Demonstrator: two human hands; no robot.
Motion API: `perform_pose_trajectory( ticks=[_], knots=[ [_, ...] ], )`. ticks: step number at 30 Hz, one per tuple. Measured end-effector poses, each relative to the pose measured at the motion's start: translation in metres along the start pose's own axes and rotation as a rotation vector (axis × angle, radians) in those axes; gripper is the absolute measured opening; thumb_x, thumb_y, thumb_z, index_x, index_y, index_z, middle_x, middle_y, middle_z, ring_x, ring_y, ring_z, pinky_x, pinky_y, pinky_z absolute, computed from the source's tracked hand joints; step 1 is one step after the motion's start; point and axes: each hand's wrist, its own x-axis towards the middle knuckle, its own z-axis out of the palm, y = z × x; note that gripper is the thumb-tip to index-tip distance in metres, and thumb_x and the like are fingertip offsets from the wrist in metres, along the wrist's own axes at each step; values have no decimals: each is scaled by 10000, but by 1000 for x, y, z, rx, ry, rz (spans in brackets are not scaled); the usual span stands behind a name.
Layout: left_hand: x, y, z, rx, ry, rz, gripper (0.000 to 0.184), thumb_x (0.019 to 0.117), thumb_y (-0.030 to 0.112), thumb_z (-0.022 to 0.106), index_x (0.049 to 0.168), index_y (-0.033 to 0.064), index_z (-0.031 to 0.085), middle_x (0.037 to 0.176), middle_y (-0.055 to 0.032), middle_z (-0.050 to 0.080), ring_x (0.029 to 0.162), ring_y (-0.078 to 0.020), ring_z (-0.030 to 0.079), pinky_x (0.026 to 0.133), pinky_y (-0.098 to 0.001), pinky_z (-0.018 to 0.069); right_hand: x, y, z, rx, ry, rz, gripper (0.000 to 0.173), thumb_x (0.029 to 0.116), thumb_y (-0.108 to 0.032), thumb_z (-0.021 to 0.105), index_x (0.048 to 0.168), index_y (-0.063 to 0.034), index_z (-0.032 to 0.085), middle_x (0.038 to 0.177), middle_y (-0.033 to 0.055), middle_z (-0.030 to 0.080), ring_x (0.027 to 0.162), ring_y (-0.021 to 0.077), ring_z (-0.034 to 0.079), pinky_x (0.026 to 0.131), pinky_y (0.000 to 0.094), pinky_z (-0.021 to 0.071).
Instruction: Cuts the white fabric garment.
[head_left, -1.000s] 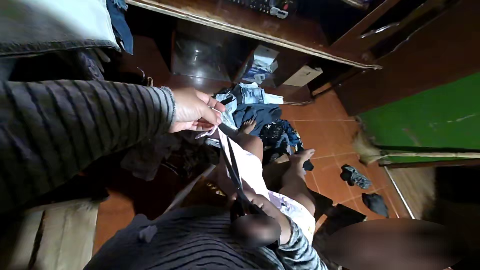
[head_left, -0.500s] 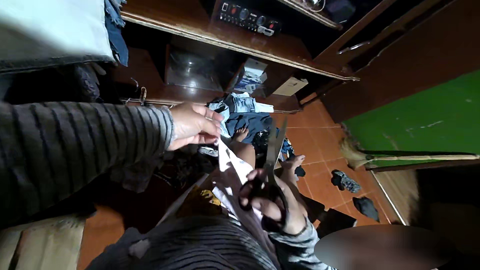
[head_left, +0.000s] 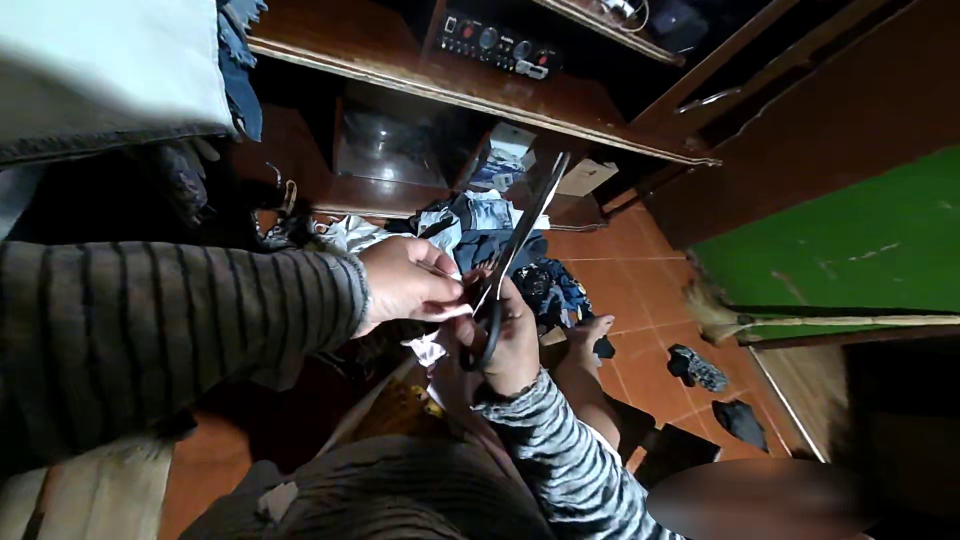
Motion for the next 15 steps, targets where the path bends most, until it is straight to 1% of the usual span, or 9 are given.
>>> perform_pose_trajectory(
  ticks=[1, 2, 3, 4, 6, 8, 10, 13, 15],
  knots=[
    [2, -2, -2, 109, -12, 4, 264, 976, -42, 617, 1233, -16, 568, 1049, -122, 625, 871, -167, 662, 808, -327, 580, -1, -1, -1, 17, 11, 0, 486, 768, -159, 843, 1125, 12, 562, 889, -25, 713, 789, 25, 690, 734, 216, 600],
    [4, -6, -4, 256, -35, 22, 335, 948, -56, 631, 1275, -5, 577, 1104, -142, 645, 905, -194, 666, 821, -364, 573, -1, -1, -1, 35, 23, -3, 473, 767, -134, 837, 1125, 5, 560, 885, -23, 718, 786, 33, 698, 734, 223, 607],
    [5, -11, -5, 392, -78, 39, 410, 912, -34, 682, 1307, 13, 581, 1135, -149, 668, 944, -218, 675, 843, -402, 567, -1, -2, 0, 47, 35, -8, 475, 763, -129, 836, 1128, 0, 560, 883, -26, 718, 784, 34, 698, 731, 225, 607],
    [5, -14, -4, 502, -134, 29, 491, 886, 21, 740, 1343, 37, 560, 1158, -146, 668, 976, -230, 677, 870, -420, 565, -2, -2, 1, 48, 46, -12, 484, 762, -136, 842, 1131, -4, 558, 885, -26, 718, 784, 34, 699, 730, 225, 610],
    [6, -19, -1, 603, -239, -13, 592, 911, 168, 788, 1400, 25, 488, 1203, -163, 636, 1073, -238, 645, 958, -413, 524, -3, -5, 5, 61, 65, -8, 483, 762, -102, 835, 1134, -5, 542, 885, -23, 714, 777, 34, 698, 728, 223, 609],
    [8, -22, -1, 640, -245, 7, 538, 921, 234, 785, 1339, 4, 537, 1129, -153, 656, 1023, -219, 647, 938, -396, 521, -6, -6, 9, 82, 71, -15, 461, 768, -40, 808, 1135, 6, 534, 882, -6, 717, 772, 47, 703, 729, 231, 613],
    [10, -24, -4, 662, -200, 45, 392, 926, 228, 774, 1225, 24, 622, 1043, -116, 685, 950, -192, 663, 888, -393, 537, -7, -5, 12, 98, 69, -32, 455, 774, -29, 806, 1132, 13, 529, 873, 9, 723, 765, 60, 707, 716, 235, 614],
    [10, -24, -4, 692, -181, 40, 308, 943, 211, 750, 1179, 39, 653, 1037, -112, 681, 951, -201, 652, 878, -414, 525, -9, -6, 12, 125, 63, -36, 446, 784, -34, 813, 1127, 4, 530, 877, 9, 733, 766, 62, 714, 719, 236, 616],
    [10, -23, -4, 702, -190, 28, 244, 948, 197, 743, 1124, 43, 675, 984, -97, 680, 894, -188, 643, 833, -401, 522, -10, -7, 10, 132, 61, -53, 456, 777, -44, 821, 1131, 8, 539, 902, 5, 731, 787, 58, 714, 742, 239, 619]
  ],
)
